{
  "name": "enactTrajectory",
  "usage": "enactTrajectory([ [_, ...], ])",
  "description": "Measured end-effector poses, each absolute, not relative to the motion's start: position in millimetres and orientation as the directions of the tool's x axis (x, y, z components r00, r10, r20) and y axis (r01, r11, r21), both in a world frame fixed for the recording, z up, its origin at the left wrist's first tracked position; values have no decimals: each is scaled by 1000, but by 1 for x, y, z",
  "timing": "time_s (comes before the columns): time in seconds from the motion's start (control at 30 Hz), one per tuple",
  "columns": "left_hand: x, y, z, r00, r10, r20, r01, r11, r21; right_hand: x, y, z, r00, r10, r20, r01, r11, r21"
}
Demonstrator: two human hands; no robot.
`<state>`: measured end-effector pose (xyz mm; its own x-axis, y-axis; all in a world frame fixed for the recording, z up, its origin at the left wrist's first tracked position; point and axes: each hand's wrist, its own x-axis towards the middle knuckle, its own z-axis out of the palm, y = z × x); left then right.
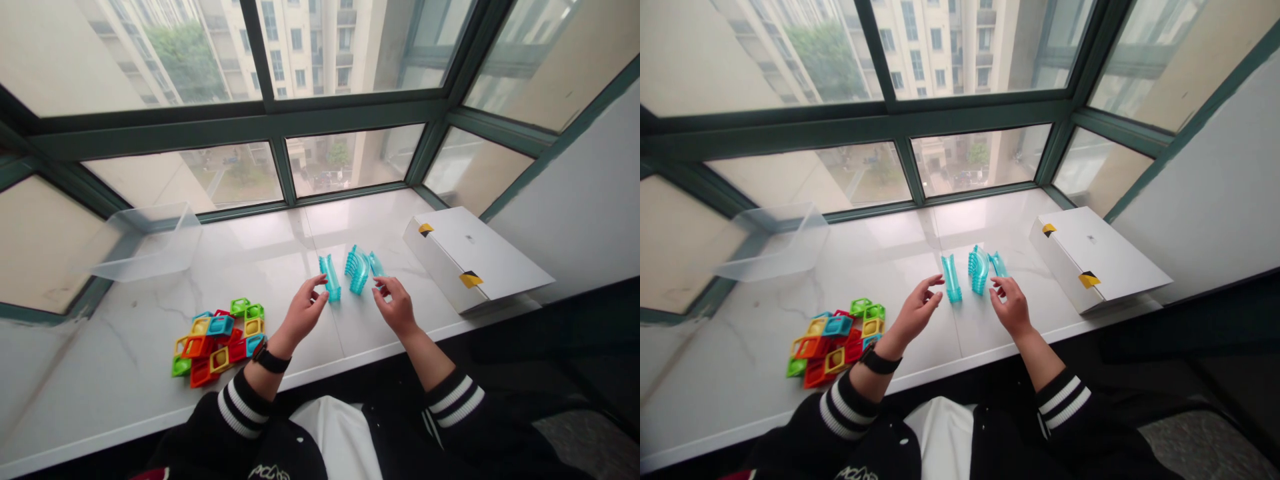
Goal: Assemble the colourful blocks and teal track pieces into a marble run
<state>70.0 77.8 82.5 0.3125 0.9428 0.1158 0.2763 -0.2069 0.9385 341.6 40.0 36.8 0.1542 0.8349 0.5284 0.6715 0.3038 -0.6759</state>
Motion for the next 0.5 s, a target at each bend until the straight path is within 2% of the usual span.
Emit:
enactTrajectory([
  [0.13,8,47,75,198,973,119,440,-197,876,342,12,12,68,885,461,654,309,-690],
  [0.3,-45,-6,61,214,977,17,577,-141,804,323,-12,-22,-50,946,320,650,274,-709],
  [0.5,-80,-44,51,-8,998,67,591,-50,805,294,-15,-36,-121,937,327,790,290,-540],
])
